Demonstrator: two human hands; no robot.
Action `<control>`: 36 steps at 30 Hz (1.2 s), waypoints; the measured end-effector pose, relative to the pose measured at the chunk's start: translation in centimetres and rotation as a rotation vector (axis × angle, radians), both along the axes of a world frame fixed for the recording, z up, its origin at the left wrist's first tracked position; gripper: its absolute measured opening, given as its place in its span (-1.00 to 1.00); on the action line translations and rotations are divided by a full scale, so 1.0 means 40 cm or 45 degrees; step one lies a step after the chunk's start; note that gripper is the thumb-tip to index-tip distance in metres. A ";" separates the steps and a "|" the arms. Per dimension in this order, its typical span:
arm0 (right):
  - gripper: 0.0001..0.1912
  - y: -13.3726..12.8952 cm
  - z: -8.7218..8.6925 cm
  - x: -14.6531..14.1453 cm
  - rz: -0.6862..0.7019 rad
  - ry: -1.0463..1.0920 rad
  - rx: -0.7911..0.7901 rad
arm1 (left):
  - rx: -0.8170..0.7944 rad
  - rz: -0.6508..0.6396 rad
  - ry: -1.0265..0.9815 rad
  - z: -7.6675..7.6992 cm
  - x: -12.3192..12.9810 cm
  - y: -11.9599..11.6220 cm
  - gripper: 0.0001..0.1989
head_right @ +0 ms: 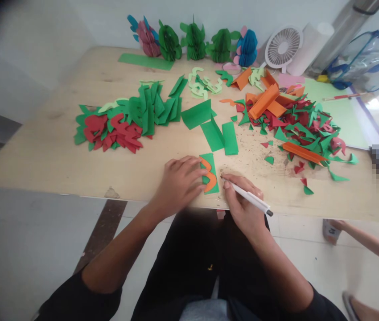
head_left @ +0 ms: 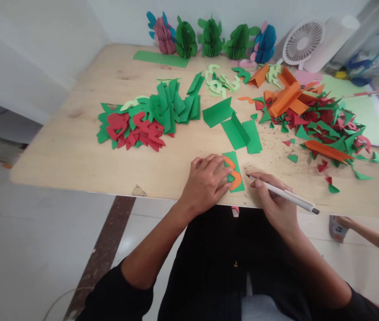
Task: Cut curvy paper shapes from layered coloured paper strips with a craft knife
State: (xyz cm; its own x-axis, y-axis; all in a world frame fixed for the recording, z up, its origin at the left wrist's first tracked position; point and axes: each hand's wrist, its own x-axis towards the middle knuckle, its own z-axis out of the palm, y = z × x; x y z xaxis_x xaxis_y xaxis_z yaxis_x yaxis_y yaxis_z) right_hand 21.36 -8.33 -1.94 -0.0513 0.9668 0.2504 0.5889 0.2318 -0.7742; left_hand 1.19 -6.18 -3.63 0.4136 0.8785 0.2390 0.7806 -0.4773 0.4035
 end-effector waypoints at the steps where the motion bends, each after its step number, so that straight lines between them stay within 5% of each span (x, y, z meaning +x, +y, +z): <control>1: -0.83 -0.001 0.000 0.000 -0.017 -0.002 -0.032 | -0.002 0.000 0.002 0.000 0.000 0.000 -0.73; 36: -0.84 -0.020 -0.008 -0.017 -0.072 -0.130 -0.050 | -0.029 0.002 -0.015 0.005 0.000 0.000 -0.75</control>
State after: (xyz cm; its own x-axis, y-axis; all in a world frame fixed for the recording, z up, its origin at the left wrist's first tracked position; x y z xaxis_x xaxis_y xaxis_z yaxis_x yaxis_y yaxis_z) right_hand 20.68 -9.11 -2.25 -0.0196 0.9777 0.2089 0.6765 0.1668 -0.7173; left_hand 1.17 -6.20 -3.43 0.4093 0.8845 0.2239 0.7768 -0.4665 0.4231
